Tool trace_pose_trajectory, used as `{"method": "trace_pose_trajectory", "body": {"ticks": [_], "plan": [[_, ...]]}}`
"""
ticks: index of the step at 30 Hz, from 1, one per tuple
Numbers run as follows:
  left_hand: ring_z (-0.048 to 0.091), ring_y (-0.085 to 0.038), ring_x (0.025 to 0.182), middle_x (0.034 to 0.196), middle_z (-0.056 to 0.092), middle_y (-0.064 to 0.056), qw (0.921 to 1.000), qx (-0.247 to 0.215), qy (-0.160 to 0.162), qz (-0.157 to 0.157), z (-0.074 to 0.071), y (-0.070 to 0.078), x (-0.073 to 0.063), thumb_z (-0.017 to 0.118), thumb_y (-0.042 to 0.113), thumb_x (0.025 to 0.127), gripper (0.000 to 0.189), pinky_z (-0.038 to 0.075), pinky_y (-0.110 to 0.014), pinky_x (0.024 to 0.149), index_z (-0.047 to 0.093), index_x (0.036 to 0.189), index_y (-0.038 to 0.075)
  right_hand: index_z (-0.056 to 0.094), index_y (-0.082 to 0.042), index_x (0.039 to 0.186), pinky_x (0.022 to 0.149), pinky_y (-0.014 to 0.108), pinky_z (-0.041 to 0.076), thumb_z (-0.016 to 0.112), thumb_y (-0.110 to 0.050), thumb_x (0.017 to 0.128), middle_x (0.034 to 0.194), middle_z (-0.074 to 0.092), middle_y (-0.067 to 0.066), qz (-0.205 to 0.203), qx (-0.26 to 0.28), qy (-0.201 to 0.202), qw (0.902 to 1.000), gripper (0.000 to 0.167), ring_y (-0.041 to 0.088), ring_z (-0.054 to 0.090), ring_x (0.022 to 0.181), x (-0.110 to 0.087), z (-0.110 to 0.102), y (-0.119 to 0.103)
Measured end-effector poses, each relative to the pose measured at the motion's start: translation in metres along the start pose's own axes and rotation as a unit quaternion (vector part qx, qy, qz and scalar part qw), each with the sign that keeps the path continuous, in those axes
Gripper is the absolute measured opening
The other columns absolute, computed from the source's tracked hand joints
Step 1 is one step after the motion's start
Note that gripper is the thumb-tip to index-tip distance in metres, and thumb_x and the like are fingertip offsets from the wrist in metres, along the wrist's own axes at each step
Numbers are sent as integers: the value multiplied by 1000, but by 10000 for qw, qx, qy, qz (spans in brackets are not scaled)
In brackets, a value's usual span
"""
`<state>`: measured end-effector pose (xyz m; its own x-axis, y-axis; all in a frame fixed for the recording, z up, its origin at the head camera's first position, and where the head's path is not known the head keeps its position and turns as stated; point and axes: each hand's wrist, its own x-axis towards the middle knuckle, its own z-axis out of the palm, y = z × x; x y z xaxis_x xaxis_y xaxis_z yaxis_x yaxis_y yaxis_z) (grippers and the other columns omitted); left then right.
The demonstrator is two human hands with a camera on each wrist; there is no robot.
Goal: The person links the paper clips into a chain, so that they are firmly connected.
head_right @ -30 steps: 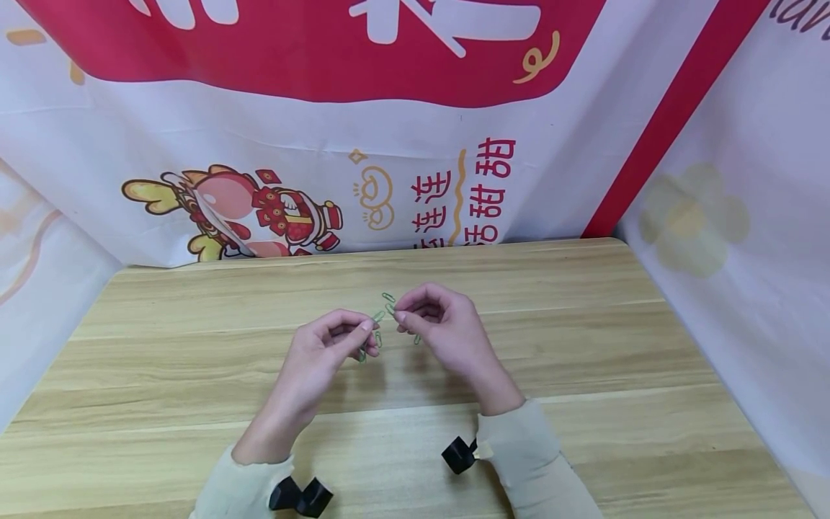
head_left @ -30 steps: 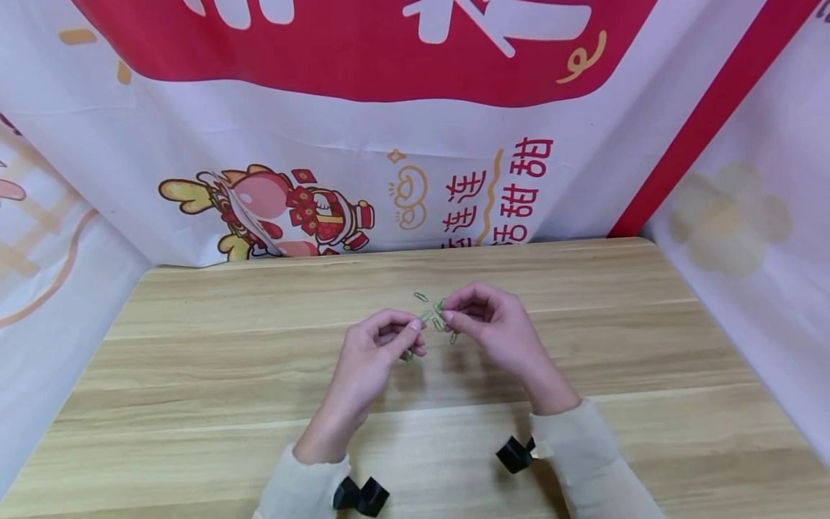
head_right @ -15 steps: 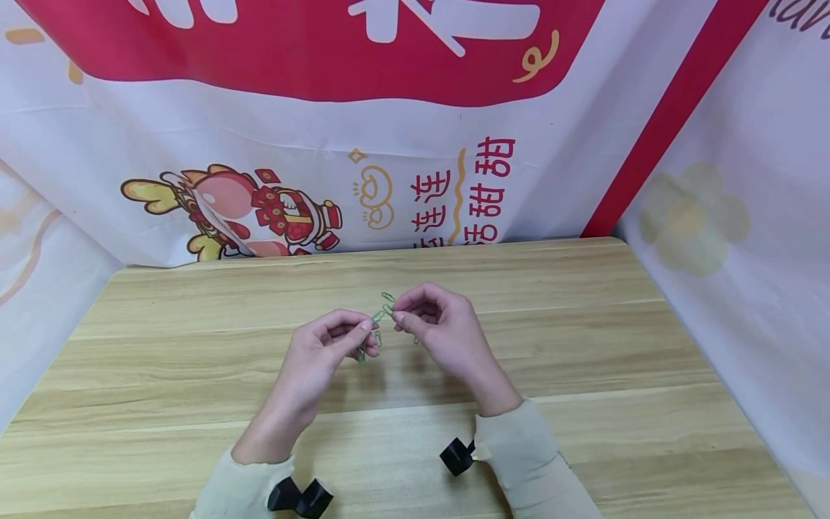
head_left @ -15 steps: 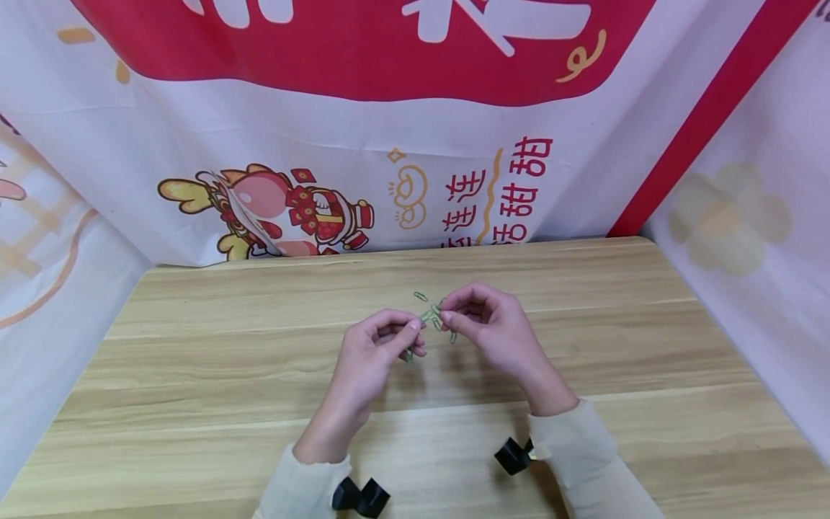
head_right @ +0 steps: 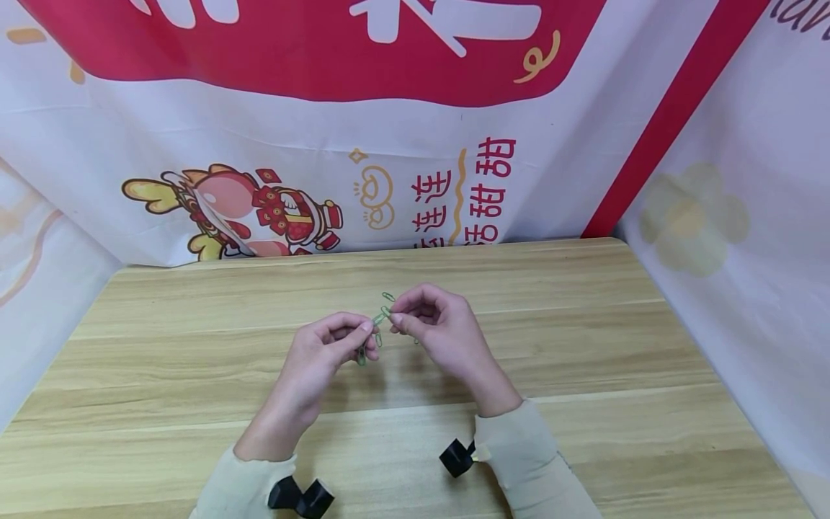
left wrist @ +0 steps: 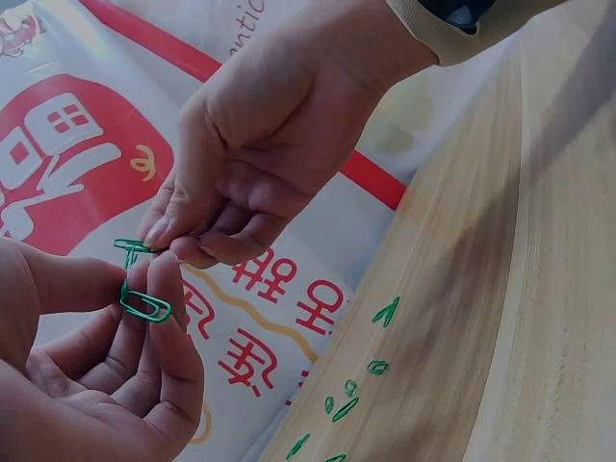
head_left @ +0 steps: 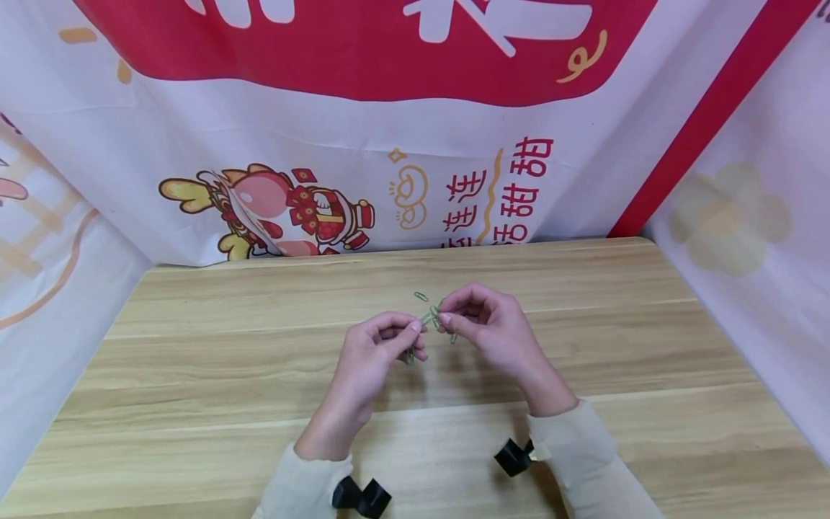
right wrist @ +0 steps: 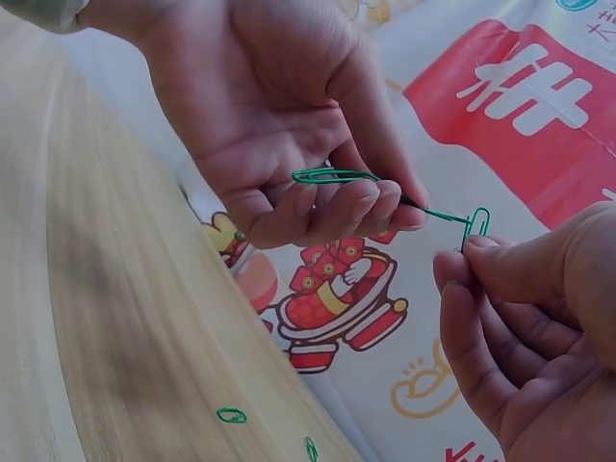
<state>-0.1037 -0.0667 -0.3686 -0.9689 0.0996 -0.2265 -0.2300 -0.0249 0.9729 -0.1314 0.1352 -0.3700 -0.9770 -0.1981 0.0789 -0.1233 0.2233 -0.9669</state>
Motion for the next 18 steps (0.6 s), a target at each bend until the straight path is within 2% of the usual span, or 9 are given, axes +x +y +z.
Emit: {"method": "trace_pose_trajectory", "body": {"ticks": [6,11,18], "plan": [[73,-17,82,89,77,-3,9999,-65,-63,-101,-1,0,0,71,13,103,19,57,-29,82,74,116,-1,72,-2,111,80,28,64,76,-2,97,103,77,15,55,128,-56,9999,14,20,75,89,0,0,-1],[73,-16,78,85,75,-3,10000,-20,-42,20,0,1,-2,72,10,102,17,58,-28,79,74,112,-4,70,-1,114,84,29,64,75,-1,97,106,76,16,138,272,-221,9993,17,20,75,92,0,1,-1],[73,-17,76,88,75,-8,9982,567,6,178,0,0,-3,71,8,102,12,59,-30,80,76,109,-1,74,-8,125,88,32,64,73,-5,100,114,77,14,114,90,-525,9985,25,22,75,97,-1,2,1]]}}
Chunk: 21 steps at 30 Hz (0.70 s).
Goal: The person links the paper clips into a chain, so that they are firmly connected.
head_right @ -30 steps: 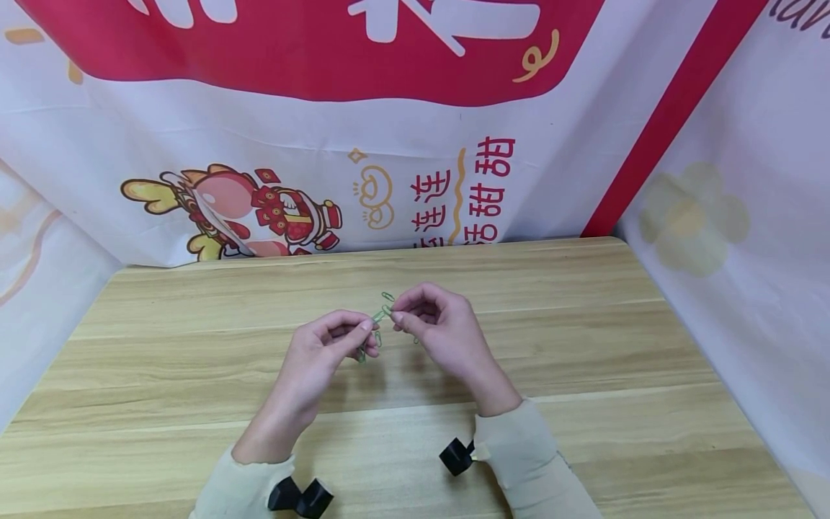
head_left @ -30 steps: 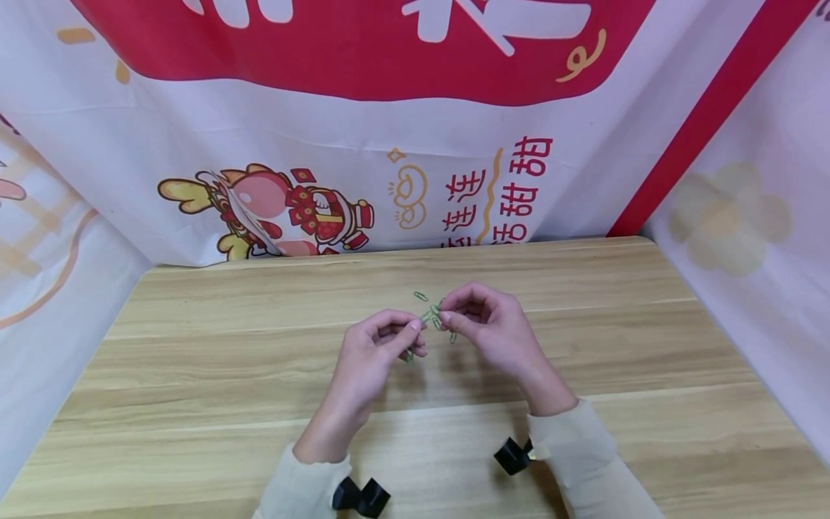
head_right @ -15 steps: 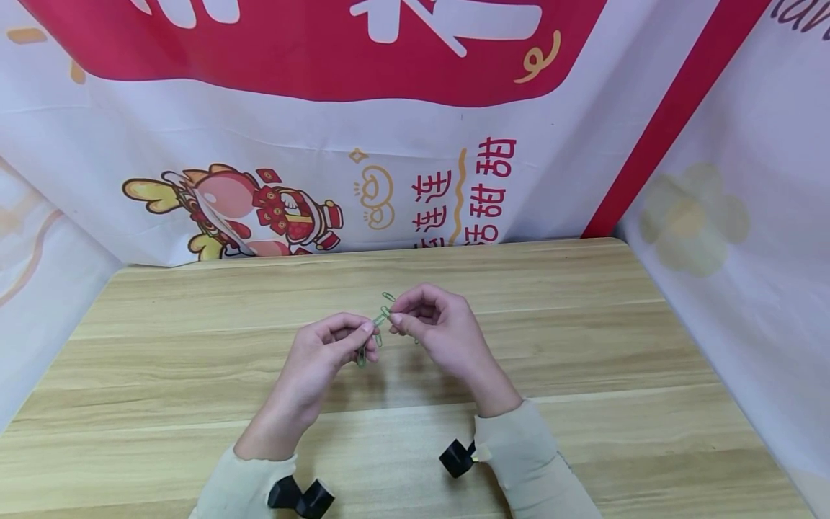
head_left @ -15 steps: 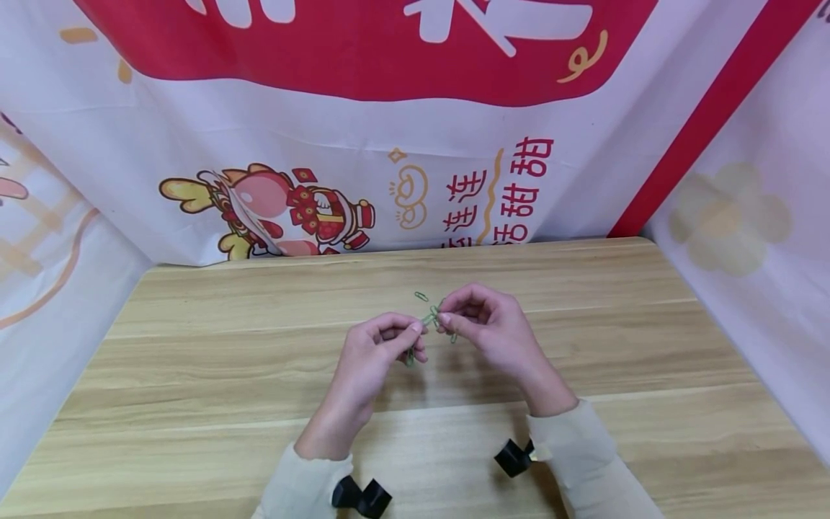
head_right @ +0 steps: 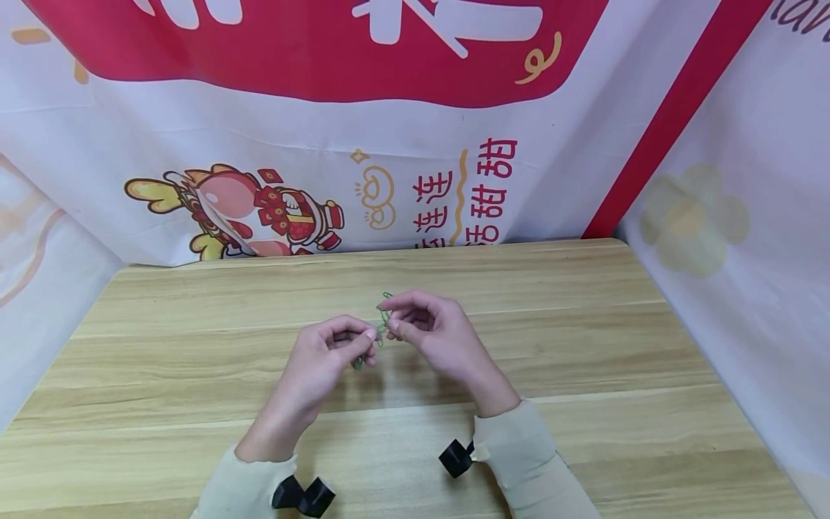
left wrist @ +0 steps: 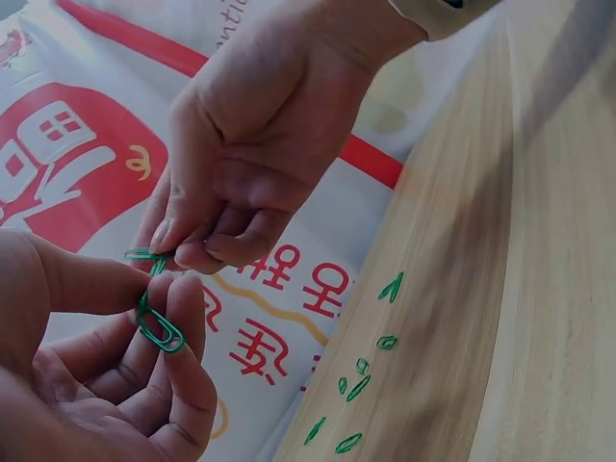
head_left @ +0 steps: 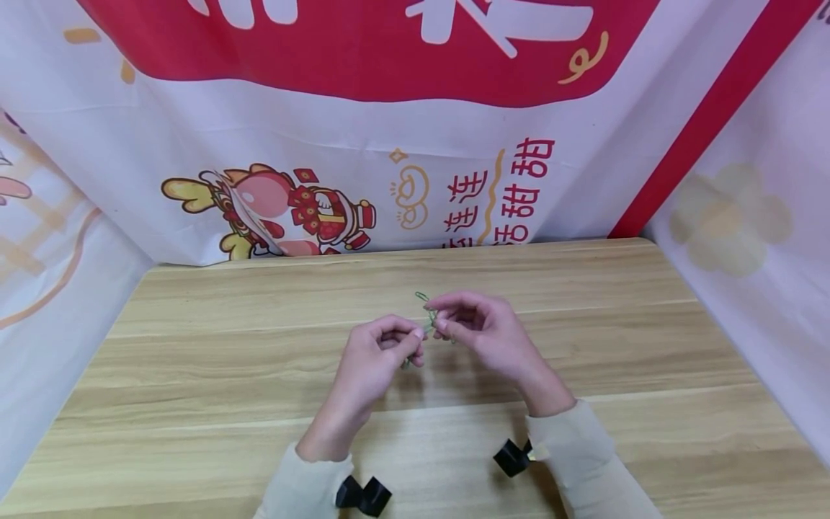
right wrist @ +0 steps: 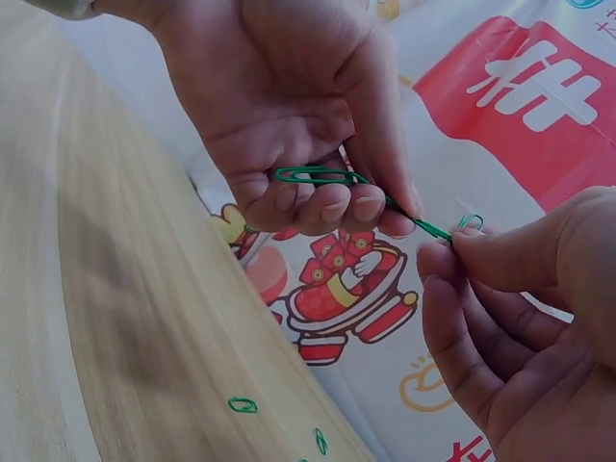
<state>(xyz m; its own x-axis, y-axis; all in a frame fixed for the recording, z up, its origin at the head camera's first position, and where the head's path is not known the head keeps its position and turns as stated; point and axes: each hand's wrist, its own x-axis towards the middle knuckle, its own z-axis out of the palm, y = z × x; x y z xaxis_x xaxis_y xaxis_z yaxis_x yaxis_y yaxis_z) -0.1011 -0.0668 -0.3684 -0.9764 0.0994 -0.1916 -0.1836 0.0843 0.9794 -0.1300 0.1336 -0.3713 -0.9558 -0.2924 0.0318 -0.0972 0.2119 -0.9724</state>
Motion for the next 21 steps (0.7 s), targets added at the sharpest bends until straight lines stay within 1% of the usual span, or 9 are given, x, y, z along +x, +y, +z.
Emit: {"method": "trace_pose_trajectory", "body": {"ticks": [2,4,8,11,13,15,17,19,21], "plan": [[73,-18,77,89,75,-10,9998,178,-25,25,0,0,-1,72,9,102,11,59,-30,80,76,108,1,76,-9,123,88,33,64,73,-8,101,113,78,12,-6,-87,-31,10000,22,22,74,97,0,0,0],[73,-18,77,89,75,-10,9997,246,-49,23,0,0,-1,71,10,103,11,58,-30,80,77,108,3,77,-9,118,87,35,64,74,-10,101,110,78,11,36,-116,-2,9999,17,22,74,96,0,1,0],[73,-19,79,90,76,-9,9999,115,-29,3,-1,-5,1,71,10,103,12,60,-31,82,76,110,3,76,-9,115,84,36,64,75,-14,101,106,78,11,205,-35,215,9996,15,21,75,92,1,3,3],[74,-20,82,94,77,-11,10000,14,46,27,-1,-11,2,71,11,103,13,61,-32,83,76,112,3,75,-5,117,82,33,65,76,-13,101,105,78,12,351,250,425,9982,18,19,76,88,4,4,8],[74,-22,84,97,77,-14,9999,68,61,64,-1,-17,4,71,12,103,14,61,-31,84,76,113,4,74,-2,119,82,31,66,76,-11,100,105,78,12,491,608,548,9954,21,18,76,86,5,6,14],[74,-22,86,99,78,-17,9998,156,41,73,-1,-23,6,71,13,103,14,60,-31,83,77,113,4,73,1,120,82,30,66,75,-8,100,103,78,8,682,1077,667,9896,22,16,77,85,6,9,20],[74,-21,86,100,78,-19,9998,190,5,9,-1,-30,8,72,15,103,15,59,-31,80,77,113,5,73,1,119,81,29,65,75,-6,100,99,79,5,896,1620,766,9797,21,15,76,84,6,13,28],[74,-20,85,100,79,-19,9999,50,-51,-148,-2,-36,9,72,16,103,16,58,-30,78,77,113,4,74,-1,117,80,28,65,74,-4,100,96,79,1,1088,2122,867,9673,17,14,76,82,6,19,35],[74,-17,85,101,79,-17,9990,-211,-125,-376,-3,-42,10,73,17,103,17,58,-29,78,76,114,4,75,-5,112,76,26,64,73,-3,100,94,79,0,1205,2492,973,9560,12,13,75,79,5,24,41]]}}
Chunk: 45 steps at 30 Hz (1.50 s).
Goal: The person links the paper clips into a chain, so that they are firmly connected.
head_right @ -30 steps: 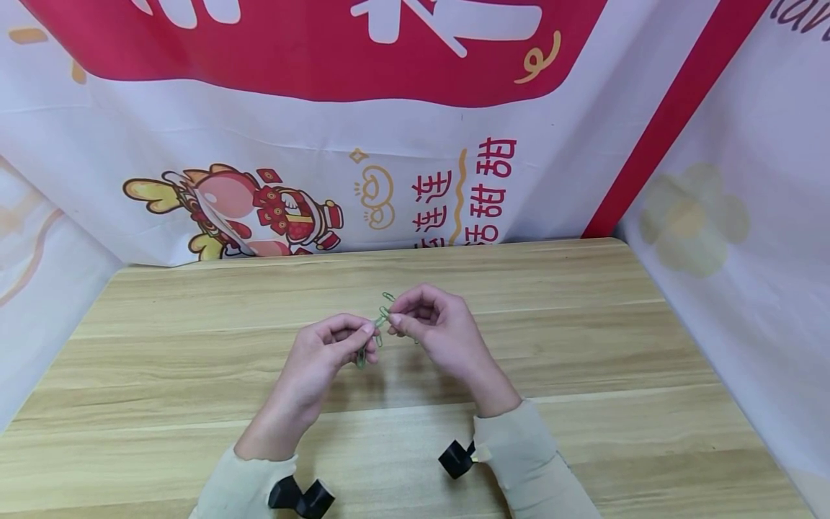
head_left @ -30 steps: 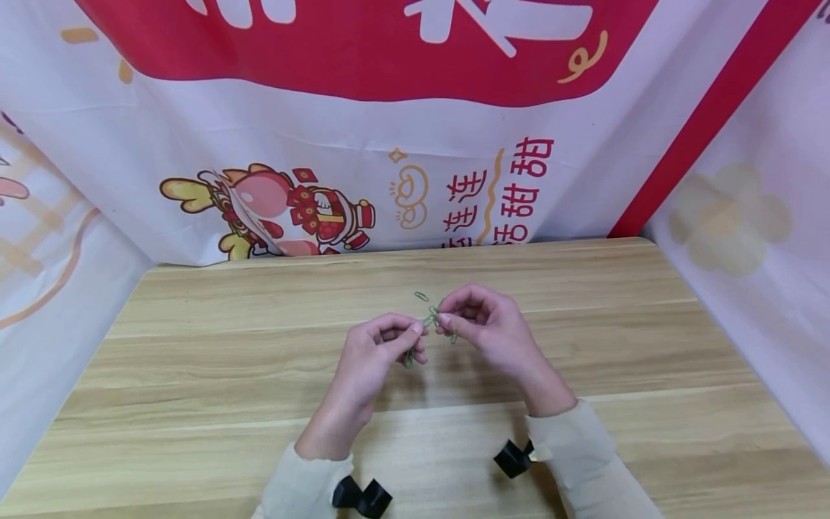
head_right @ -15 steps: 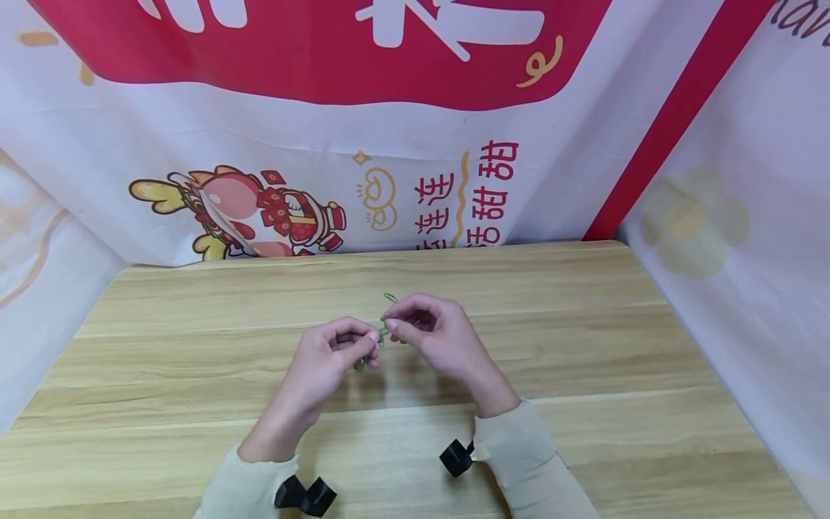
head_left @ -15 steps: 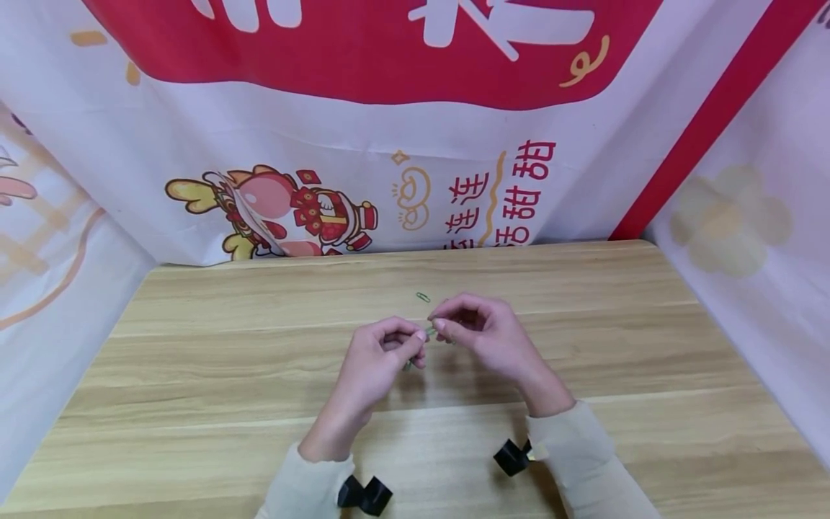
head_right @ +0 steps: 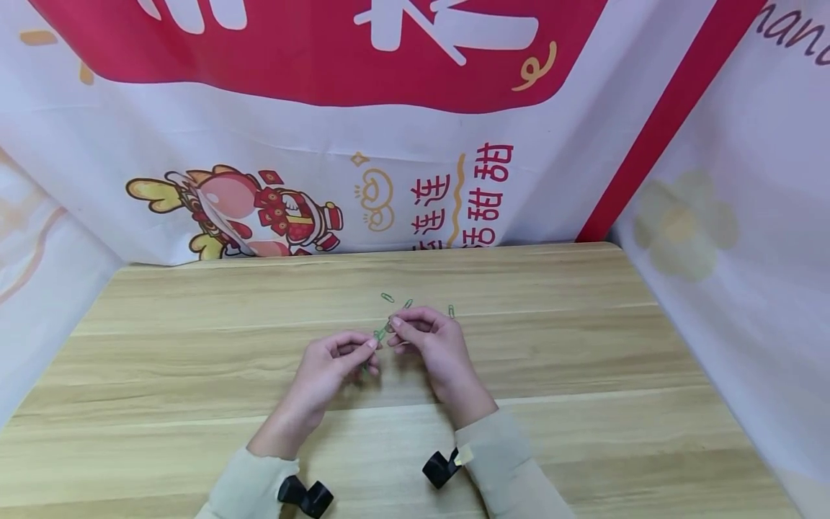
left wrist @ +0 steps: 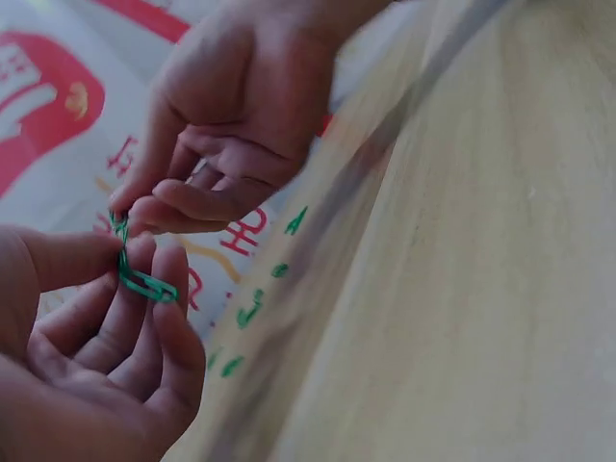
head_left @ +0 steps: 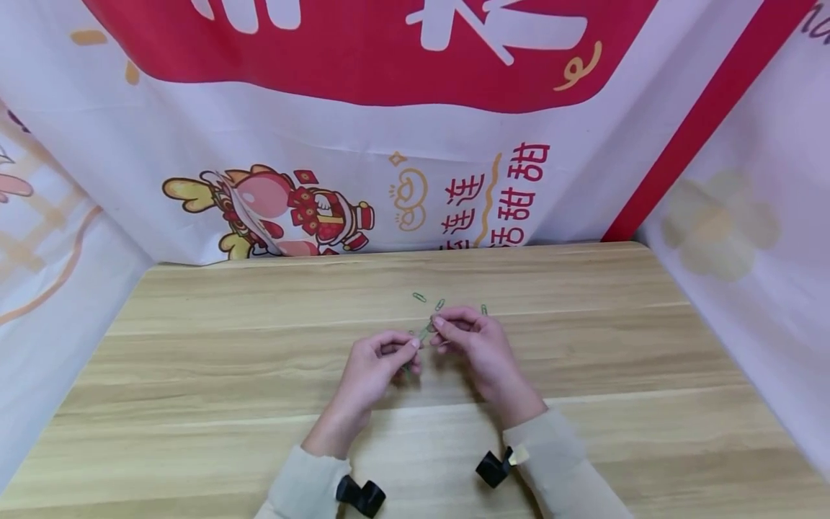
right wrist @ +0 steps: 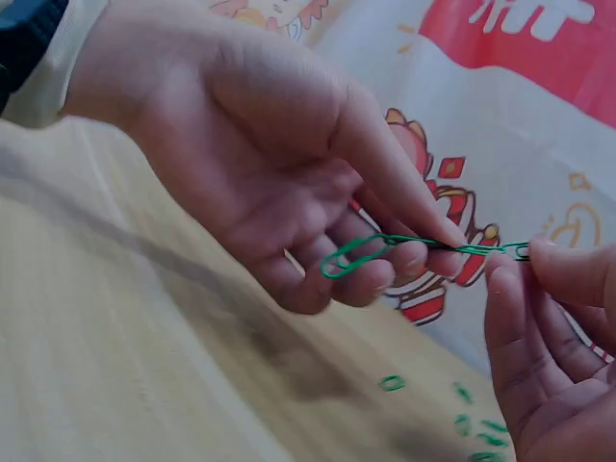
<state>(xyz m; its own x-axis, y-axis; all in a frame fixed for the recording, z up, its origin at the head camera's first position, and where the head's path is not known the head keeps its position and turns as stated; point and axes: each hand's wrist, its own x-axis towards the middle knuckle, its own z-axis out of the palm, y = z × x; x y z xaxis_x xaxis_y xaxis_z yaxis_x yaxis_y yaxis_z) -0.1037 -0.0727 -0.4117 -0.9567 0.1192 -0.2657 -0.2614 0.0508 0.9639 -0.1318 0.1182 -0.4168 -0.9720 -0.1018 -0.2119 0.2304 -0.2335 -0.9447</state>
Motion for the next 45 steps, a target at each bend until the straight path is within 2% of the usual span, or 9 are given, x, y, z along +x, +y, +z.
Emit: {"method": "trace_pose_trajectory", "body": {"ticks": [3,7,17,22,30,36,40,42,45], "plan": [[73,-16,84,101,79,-13,9984,-463,-119,-303,-4,-9,4,73,17,102,20,58,-29,78,75,117,3,76,-9,106,72,25,62,73,-1,99,92,79,-1,94,420,130,9990,11,12,73,75,2,4,11],[73,-16,84,98,79,-9,9957,-793,-200,-440,-7,-16,7,74,18,102,25,58,-28,77,73,119,1,77,-9,107,70,24,62,74,-2,98,90,80,-2,149,640,240,9975,11,12,73,74,3,7,21],[73,-16,79,109,80,-12,9993,-186,-266,-164,-7,-11,11,73,15,101,23,55,-26,69,73,124,8,74,-6,109,68,25,62,75,-2,98,88,80,0,112,786,369,9962,12,13,73,71,2,9,30],[73,-17,78,102,80,-11,9996,-72,-244,-115,-4,-8,12,75,27,102,23,55,-27,68,73,118,11,73,-4,110,66,25,62,77,-2,96,88,80,2,32,671,424,9968,14,14,73,70,1,14,30],[65,-16,61,82,72,-8,9999,17,-135,-1,-3,-9,13,72,25,104,19,47,-24,56,73,118,12,77,-5,109,63,24,58,79,-6,96,92,79,1,-25,534,599,9968,13,14,69,71,1,17,28],[66,-16,60,93,76,-15,9998,75,39,205,-1,-2,9,71,20,104,17,45,-23,50,75,117,10,79,-7,107,65,24,56,81,-10,95,94,78,-1,65,343,553,9979,13,15,66,73,1,14,23],[71,-17,68,101,77,-20,9987,62,275,417,0,8,6,72,18,104,19,47,-23,50,75,118,6,79,-8,111,68,23,57,83,-17,94,97,77,0,-205,-660,843,9940,19,14,66,78,5,-3,13],[72,-18,72,102,77,-19,9983,38,352,460,0,13,4,71,17,104,19,50,-24,51,74,118,4,80,-9,111,71,21,56,84,-17,94,100,77,1,-399,-1509,1250,9798,19,13,66,83,8,-16,11],[73,-18,76,103,77,-18,9982,-45,425,424,-1,20,1,71,15,104,17,55,-26,55,74,117,4,81,-11,108,76,19,54,83,-15,93,103,78,5,-541,-2590,1800,9474,15,14,66,88,13,-34,12]]}}
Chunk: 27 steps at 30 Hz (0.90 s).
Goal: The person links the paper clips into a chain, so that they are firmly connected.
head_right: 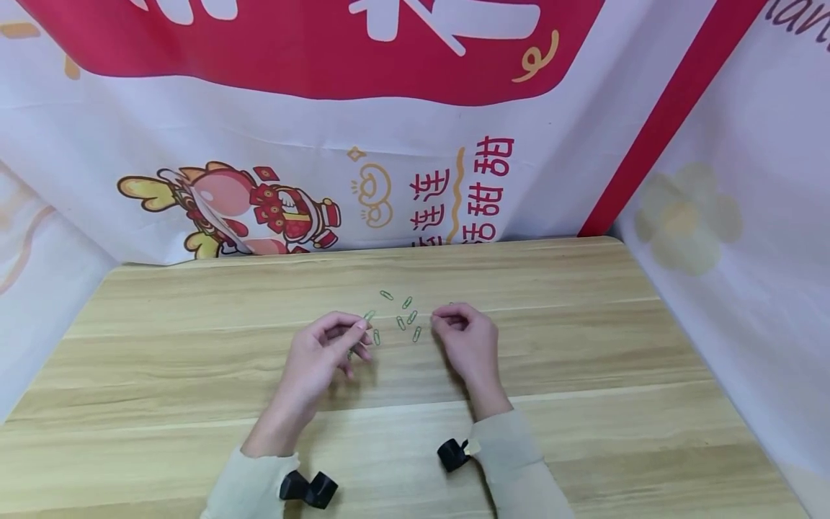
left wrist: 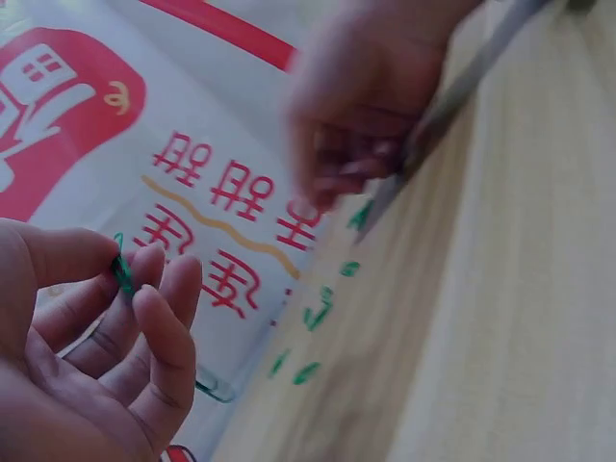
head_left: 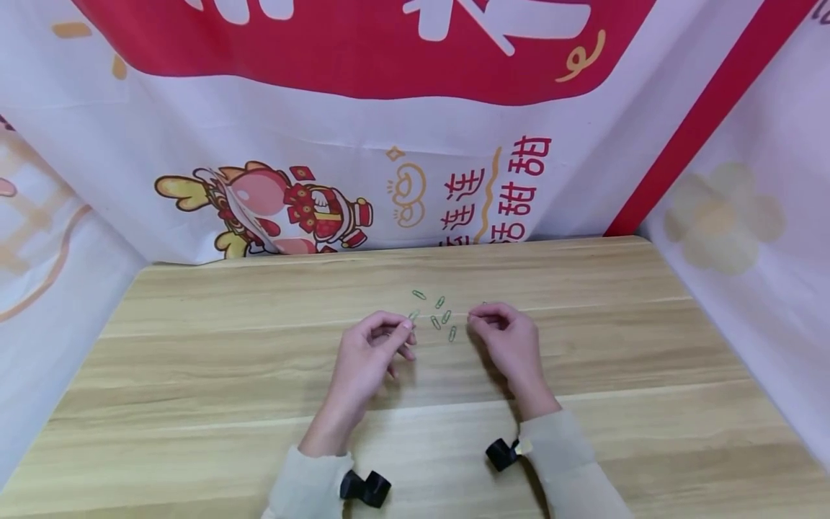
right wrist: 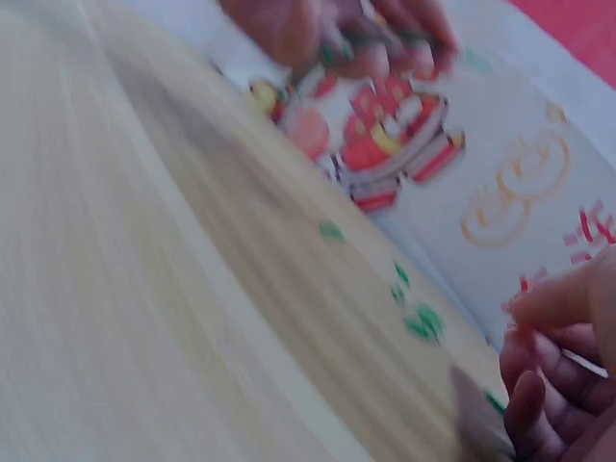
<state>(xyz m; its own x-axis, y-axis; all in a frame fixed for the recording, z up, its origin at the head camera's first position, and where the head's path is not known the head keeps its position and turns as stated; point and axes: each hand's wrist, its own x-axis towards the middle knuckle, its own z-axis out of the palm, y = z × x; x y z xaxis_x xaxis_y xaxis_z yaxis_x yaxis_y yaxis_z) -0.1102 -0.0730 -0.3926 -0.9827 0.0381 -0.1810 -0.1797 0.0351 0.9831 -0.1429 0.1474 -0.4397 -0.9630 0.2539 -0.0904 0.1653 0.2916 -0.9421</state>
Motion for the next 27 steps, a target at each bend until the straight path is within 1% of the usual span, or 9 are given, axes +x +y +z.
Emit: {"method": "trace_pose_trajectory", "body": {"ticks": [3,7,11,14,18,21,23,25,27], "plan": [[73,-18,78,104,76,-18,10000,-64,57,-27,-2,8,-3,70,14,104,16,58,-27,58,74,116,5,81,-10,106,77,21,53,82,-14,92,102,78,8,-180,-569,60,9982,14,16,66,88,4,-7,5],[73,-17,79,104,77,-18,9999,-121,101,-4,-3,17,-7,69,14,105,17,58,-26,59,73,117,4,80,-11,103,76,26,54,85,-17,91,96,77,7,-529,-1168,-328,9912,14,18,66,84,2,-5,4],[73,-18,80,105,77,-17,9999,-98,59,38,-4,23,-12,69,14,106,16,57,-25,61,74,117,5,81,-15,102,76,32,52,88,-28,90,96,76,3,-730,-1964,-464,9767,19,18,65,84,-1,3,-1],[73,-18,80,105,77,-17,9999,-32,15,95,-4,26,-14,68,14,106,17,57,-25,62,74,118,4,80,-19,107,80,38,52,88,-34,90,102,73,0,-840,-2631,-511,9597,24,20,65,91,-3,7,-6],[72,-17,80,105,76,-17,9998,56,-6,194,-2,28,-16,66,14,107,16,57,-25,62,74,118,5,78,-21,111,85,46,54,87,-36,92,109,70,0,-939,-3114,-699,9430,25,23,65,99,-5,11,-10],[71,-17,80,105,77,-17,9996,104,34,248,0,29,-17,65,13,107,16,56,-24,62,74,117,5,77,-21,108,85,45,54,87,-35,92,108,69,-1,-913,-3207,-740,9399,23,22,65,98,-5,12,-11],[71,-17,79,104,77,-17,9995,119,87,274,0,30,-17,65,14,107,16,55,-23,61,74,117,5,75,-21,105,82,43,53,87,-34,92,105,70,-2,-896,-3181,-731,9410,22,21,65,95,-5,11,-11],[71,-17,78,103,77,-16,9993,118,150,309,1,31,-17,66,13,107,16,54,-23,61,74,117,5,74,-21,102,79,39,52,88,-32,91,100,72,-3,-861,-2984,-713,9479,21,18,66,90,-4,10,-10],[71,-17,78,101,77,-16,9992,105,186,348,2,31,-17,66,13,107,15,54,-22,61,75,117,5,73,-18,99,77,35,52,87,-27,92,95,73,-1,-823,-2563,-721,9604,18,17,66,85,-3,8,-9]]}}
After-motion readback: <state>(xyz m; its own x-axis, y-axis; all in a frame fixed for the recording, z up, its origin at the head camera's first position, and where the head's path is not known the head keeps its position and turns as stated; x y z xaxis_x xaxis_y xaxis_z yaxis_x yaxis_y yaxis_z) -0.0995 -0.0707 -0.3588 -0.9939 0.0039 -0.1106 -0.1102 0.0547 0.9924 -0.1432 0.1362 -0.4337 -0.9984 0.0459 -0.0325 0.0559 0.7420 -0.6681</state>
